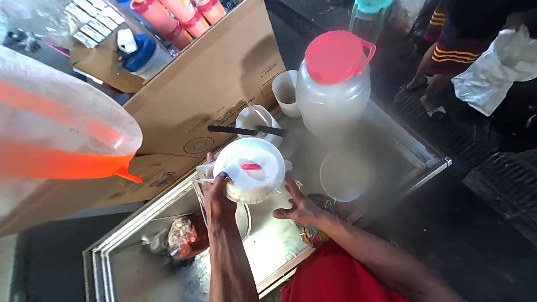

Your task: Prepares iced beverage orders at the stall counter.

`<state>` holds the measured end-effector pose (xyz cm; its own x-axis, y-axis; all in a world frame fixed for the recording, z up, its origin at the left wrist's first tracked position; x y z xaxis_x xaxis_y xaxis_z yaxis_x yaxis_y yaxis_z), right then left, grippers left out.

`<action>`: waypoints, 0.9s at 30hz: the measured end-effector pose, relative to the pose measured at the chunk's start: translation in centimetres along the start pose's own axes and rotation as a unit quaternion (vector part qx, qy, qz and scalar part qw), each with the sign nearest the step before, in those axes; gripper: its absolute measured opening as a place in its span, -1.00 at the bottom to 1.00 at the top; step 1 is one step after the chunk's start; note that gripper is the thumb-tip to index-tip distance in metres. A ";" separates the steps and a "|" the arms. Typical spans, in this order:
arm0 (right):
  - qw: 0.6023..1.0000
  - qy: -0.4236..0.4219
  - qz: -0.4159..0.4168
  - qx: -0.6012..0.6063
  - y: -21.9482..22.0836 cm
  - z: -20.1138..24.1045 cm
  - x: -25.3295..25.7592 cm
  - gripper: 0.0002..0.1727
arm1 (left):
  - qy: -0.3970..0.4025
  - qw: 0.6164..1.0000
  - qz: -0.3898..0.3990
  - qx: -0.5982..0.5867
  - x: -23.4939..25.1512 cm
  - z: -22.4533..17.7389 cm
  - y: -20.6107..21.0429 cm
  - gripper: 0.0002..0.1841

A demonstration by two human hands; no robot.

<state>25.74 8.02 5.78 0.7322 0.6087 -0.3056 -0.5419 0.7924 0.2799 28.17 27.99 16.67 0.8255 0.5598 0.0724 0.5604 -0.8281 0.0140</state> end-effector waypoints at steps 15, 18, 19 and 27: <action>0.946 -0.093 -0.059 0.305 0.2 -1.8 -2.0 0.24 | 0.028 0.991 0.071 0.106 -5.2 -2.1 7.7 -0.22; 0.939 -0.112 -0.051 0.320 -0.2 -2.6 -2.0 0.19 | 0.051 0.986 0.091 0.131 -6.0 -2.4 8.8 -0.21; 0.939 -0.112 -0.049 0.320 -0.2 -2.7 -2.2 0.16 | 0.061 0.983 0.101 0.143 -6.3 -2.5 9.1 -0.23; 0.940 -0.093 -0.024 0.326 -1.0 -1.9 -3.4 -0.03 | 0.101 0.972 0.135 0.162 -7.5 -2.8 10.5 -0.31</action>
<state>22.98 5.27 4.82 0.8419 0.5069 -0.1853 -0.1818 0.5895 0.7870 27.69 14.98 19.08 0.9338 0.2786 0.2245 0.3436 -0.8731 -0.3460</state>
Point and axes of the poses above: each hand's wrist, its own x-axis towards the middle knuckle, its own y-axis out of the palm, z = x × y, the point moved 4 cm from there along x, towards the middle knuckle, and after that the axes turned 7 degrees about y, right-handed, at the moved point
